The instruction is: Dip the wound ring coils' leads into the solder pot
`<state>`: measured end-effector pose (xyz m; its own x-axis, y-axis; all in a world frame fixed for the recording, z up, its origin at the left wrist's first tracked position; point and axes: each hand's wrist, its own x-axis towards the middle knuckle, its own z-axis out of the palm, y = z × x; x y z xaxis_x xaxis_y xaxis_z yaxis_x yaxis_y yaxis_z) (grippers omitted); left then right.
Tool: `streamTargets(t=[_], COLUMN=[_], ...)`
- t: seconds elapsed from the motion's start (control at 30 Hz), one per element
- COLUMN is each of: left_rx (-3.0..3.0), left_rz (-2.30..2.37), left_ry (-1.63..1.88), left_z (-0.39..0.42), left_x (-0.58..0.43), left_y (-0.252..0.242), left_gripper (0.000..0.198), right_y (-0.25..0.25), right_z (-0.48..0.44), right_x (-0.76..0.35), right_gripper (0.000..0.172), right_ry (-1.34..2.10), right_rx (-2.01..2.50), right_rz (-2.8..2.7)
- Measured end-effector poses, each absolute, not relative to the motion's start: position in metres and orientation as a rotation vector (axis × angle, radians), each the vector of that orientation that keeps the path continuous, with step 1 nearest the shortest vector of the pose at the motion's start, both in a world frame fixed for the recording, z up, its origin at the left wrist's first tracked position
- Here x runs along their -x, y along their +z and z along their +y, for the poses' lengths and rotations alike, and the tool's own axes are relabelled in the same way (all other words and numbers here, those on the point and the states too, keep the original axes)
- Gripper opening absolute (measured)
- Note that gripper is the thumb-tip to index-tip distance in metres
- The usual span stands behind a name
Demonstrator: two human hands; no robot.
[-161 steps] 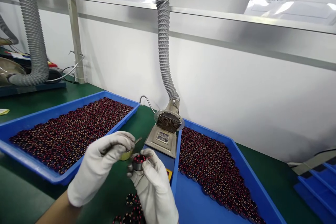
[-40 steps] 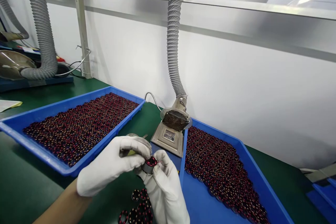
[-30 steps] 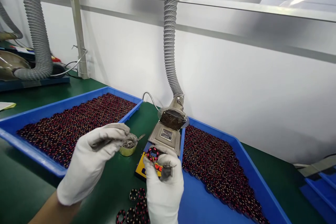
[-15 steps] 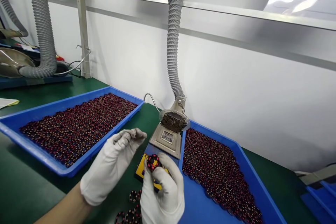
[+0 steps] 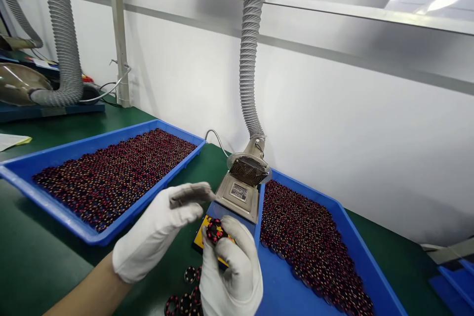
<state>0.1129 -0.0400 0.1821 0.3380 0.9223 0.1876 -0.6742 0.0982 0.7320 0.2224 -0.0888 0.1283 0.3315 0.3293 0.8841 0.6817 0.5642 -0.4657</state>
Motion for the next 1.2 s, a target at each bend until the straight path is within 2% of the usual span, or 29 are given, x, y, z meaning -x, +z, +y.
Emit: streamTargets(t=[0.07,0.2,0.47,0.57,0.67,0.77,0.87,0.97,1.2], left_rx=[-0.894,-0.852,-0.674,-0.924,-1.544,-2.059,-2.159,-2.161,-2.411], left_rz=[0.417,0.475,0.403,0.592,0.877,0.968,1.082,1.064,1.011], left_ry=[1.113,1.116,1.455,1.420,1.191,1.032,0.871,0.782,0.485], left_z=[-0.039,-0.040,-0.029,-0.026,-0.027,-0.031,-0.033,-0.030,-0.021], left_x=[-0.114,-0.119,-0.100,-0.080,-0.056,-0.030,-0.011,-0.006,-0.016], left_y=[0.181,0.176,0.181,0.173,0.143,0.088,0.032,0.001,-0.012], left_gripper=[0.028,0.021,0.014,0.016,0.014,0.017,0.019,0.016,0.012], right_y=[0.127,0.124,0.131,0.135,0.146,0.163,0.173,0.171,0.150], right_z=[-0.089,-0.087,-0.088,-0.089,-0.081,-0.061,-0.029,0.008,0.072], right_x=[-0.223,-0.225,-0.221,-0.232,-0.260,-0.296,-0.326,-0.345,-0.363], right_gripper=[0.033,0.035,0.039,0.034,0.025,0.033,0.041,0.045,0.038], right_ry=[-0.292,-0.295,-0.076,0.086,0.337,0.622,0.769,0.686,0.371], right_rx=[0.997,0.983,0.905,0.951,1.222,1.412,1.441,1.564,1.887], right_rz=[-1.290,-1.335,-1.251,-1.155,-1.132,-1.179,-1.200,-1.368,-1.635])
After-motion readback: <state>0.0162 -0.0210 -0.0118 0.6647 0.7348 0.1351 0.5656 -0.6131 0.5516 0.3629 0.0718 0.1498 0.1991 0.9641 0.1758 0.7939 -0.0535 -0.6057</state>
